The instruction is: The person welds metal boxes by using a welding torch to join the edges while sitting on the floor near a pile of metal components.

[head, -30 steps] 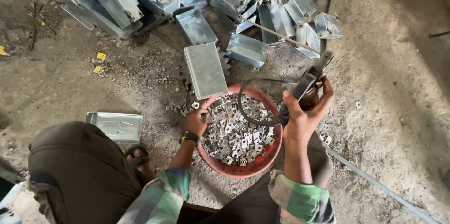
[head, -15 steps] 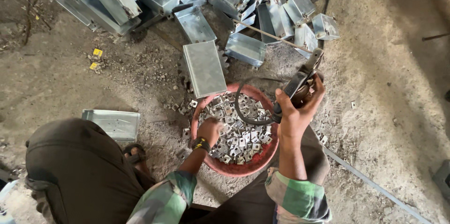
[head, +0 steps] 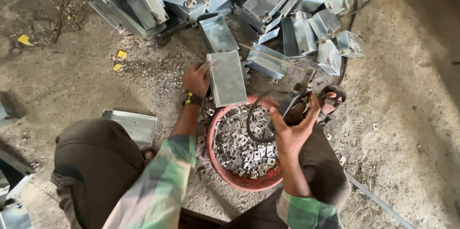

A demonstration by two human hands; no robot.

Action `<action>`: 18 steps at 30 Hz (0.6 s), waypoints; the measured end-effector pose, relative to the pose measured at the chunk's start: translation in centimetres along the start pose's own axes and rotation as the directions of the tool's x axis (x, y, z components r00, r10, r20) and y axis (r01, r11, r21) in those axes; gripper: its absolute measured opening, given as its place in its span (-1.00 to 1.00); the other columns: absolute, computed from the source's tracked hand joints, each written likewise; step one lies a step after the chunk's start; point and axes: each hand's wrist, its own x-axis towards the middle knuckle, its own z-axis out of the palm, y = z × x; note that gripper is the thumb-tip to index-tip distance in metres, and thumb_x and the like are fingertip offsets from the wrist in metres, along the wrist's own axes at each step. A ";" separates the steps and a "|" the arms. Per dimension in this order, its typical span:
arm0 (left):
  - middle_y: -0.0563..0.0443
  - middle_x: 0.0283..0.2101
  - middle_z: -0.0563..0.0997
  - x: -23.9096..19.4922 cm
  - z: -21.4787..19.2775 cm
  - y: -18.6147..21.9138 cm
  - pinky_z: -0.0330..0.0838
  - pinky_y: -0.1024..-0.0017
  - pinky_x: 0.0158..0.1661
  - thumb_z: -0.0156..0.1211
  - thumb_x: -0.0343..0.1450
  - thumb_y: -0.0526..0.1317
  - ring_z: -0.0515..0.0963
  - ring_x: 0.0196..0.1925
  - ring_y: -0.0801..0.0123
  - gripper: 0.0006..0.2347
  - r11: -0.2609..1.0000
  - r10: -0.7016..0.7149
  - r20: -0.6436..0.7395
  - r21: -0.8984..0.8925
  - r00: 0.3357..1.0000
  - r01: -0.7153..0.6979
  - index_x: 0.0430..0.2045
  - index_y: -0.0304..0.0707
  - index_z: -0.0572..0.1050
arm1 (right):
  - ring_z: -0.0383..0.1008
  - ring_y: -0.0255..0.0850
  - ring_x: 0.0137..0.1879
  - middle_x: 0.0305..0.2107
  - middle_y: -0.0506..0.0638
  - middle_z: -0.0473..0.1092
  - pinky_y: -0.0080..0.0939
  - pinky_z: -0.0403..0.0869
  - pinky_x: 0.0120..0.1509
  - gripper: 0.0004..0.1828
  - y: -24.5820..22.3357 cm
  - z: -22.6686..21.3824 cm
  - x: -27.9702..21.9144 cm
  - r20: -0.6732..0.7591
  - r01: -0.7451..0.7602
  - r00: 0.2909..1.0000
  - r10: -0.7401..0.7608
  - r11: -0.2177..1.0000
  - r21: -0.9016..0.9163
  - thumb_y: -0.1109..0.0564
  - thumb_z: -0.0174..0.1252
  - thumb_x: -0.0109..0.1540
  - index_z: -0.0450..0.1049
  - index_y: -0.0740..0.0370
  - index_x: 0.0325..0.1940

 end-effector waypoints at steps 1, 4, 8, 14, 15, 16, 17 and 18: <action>-0.09 -0.09 0.65 0.6 0.2 -0.3 0.51 0.13 -0.14 0.28 0.32 -0.31 0.61 -0.14 0.00 -0.75 0.994 0.087 0.058 0.066 0.994 -0.091 -0.14 -0.13 0.67 | 0.44 -0.09 0.11 0.06 0.11 0.33 -0.17 0.48 0.16 -0.06 -0.1 0.2 -0.2 0.002 0.022 1.000 -0.022 1.000 -0.008 0.12 0.39 0.03 0.16 0.33 0.43; -0.06 0.00 0.60 1.3 0.4 -1.3 0.49 0.12 -0.07 0.29 0.38 -0.27 0.58 0.00 0.01 -0.84 0.973 0.207 0.141 0.070 0.968 -0.218 -0.18 -0.11 0.63 | 0.40 -0.14 0.10 0.06 0.11 0.33 -0.20 0.44 0.19 -0.06 -0.2 1.0 -0.6 0.012 0.071 0.997 -0.071 0.997 -0.016 0.12 0.41 0.03 0.19 0.36 0.43; -0.14 0.01 0.58 0.8 1.5 -1.5 0.46 0.06 -0.02 0.29 0.36 -0.28 0.55 0.00 -0.05 -0.77 0.989 0.137 -0.026 -0.052 0.990 -0.138 -0.11 -0.23 0.62 | 0.40 -0.17 0.09 0.04 0.11 0.34 -0.20 0.44 0.18 -0.04 0.2 1.9 -1.0 0.044 0.110 0.993 -0.109 0.994 -0.019 0.12 0.43 0.01 0.18 0.35 0.43; -0.29 -0.20 0.63 -0.6 3.8 -0.8 0.47 0.07 -0.06 0.32 0.28 -0.23 0.58 -0.13 -0.12 -0.77 0.942 -0.308 -0.057 -0.155 0.950 0.296 -0.25 -0.34 0.64 | 0.44 -0.12 0.06 -0.01 0.12 0.38 -0.14 0.46 0.19 -0.02 -0.4 3.6 -1.9 0.091 0.136 0.987 -0.135 0.991 -0.001 0.11 0.44 0.00 0.17 0.33 0.44; -0.29 -0.26 0.64 -0.5 4.0 -0.8 0.49 0.09 -0.10 0.35 0.31 -0.18 0.61 -0.19 -0.09 -0.78 0.899 -0.414 0.030 -0.148 0.910 0.413 -0.28 -0.33 0.66 | 0.45 -0.10 0.06 -0.01 0.13 0.39 -0.12 0.46 0.20 -0.02 -0.3 3.8 -2.1 0.099 0.138 0.986 -0.136 0.990 -0.014 0.10 0.44 0.00 0.17 0.32 0.44; -0.28 -0.33 0.66 -0.8 4.2 -0.7 0.50 0.12 -0.15 0.38 0.34 -0.13 0.64 -0.25 -0.07 -0.78 0.839 -0.516 0.119 -0.128 0.848 0.529 -0.31 -0.32 0.67 | 0.45 -0.08 0.07 0.00 0.15 0.39 -0.10 0.45 0.20 0.00 -0.3 3.8 -2.3 0.109 0.136 0.985 -0.130 0.989 -0.051 0.10 0.45 -0.01 0.17 0.32 0.44; -0.27 -0.35 0.67 -0.9 4.3 -0.6 0.51 0.14 -0.19 0.38 0.34 -0.12 0.65 -0.28 -0.04 -0.78 0.847 -0.501 0.088 -0.157 0.861 0.509 -0.34 -0.32 0.67 | 0.45 -0.06 0.08 0.01 0.16 0.39 -0.08 0.45 0.20 0.01 -0.2 3.8 -2.5 0.119 0.134 0.985 -0.123 0.987 -0.088 0.09 0.46 -0.02 0.17 0.32 0.44; -0.25 -0.38 0.67 -0.6 4.4 -0.7 0.52 0.16 -0.23 0.39 0.34 -0.11 0.66 -0.32 -0.02 -0.78 0.855 -0.485 0.053 -0.185 0.873 0.485 -0.37 -0.32 0.68 | 0.46 -0.04 0.09 0.02 0.18 0.39 -0.06 0.44 0.20 0.02 -0.1 3.9 -2.6 0.128 0.134 0.985 -0.119 0.983 -0.122 0.08 0.48 -0.03 0.17 0.32 0.44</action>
